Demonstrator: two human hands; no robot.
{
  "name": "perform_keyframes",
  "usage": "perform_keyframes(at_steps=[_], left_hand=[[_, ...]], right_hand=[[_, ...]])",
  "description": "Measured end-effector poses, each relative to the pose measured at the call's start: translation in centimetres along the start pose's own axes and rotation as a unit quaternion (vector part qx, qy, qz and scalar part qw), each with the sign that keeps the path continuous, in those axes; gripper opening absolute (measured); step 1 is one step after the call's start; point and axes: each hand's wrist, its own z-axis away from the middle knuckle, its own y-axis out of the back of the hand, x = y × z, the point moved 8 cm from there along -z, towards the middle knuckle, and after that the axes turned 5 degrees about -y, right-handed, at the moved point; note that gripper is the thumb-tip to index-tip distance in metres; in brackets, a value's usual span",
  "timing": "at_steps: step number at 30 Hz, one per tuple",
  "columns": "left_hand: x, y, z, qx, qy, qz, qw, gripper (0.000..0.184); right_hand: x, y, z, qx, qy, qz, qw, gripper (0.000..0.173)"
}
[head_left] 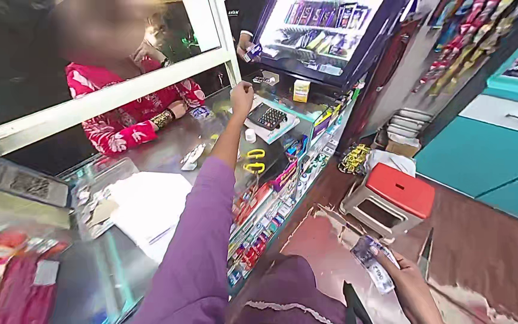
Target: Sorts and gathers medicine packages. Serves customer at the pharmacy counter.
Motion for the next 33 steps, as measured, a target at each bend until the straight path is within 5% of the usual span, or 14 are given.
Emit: perform_keyframes(at_steps=[7,11,16,22,28,33], left_hand=[[-7.8,-8.0,-18.6,0.054,-0.016,-0.08,0.995,0.073],[-8.8,-10.5,-23.6,0.118,-0.111,-0.098,0.982,0.057],[-4.6,-11.6,-22.8,0.18,-0.216,-0.048,0.959,0.045],[6.6,-11.3,-20.7,0.175,-0.016,-0.207,0.962,0.059],[15.0,-12.8,-16.4,0.224,-0.024,-0.245,0.943,0.061],[17.5,-12.7,-15.7,0.255,-0.036,-0.265,0.929,0.063]], right_hand=[[-5.1,-1.7,-24.1,-0.046,0.008,0.026,0.999,0.017],[-7.9,-2.7,-33.3,-0.043,0.0,0.02,0.999,0.019],[-10.1,-3.6,-40.5,-0.12,-0.027,0.021,0.992,0.021],[-12.2,-4.9,-47.5,-0.213,-0.042,0.06,0.974,0.019],[-15.2,-5.9,-51.0,-0.255,-0.022,0.063,0.965,0.015],[-14.0,-5.9,-51.2,-0.29,-0.085,0.032,0.953,0.02]])
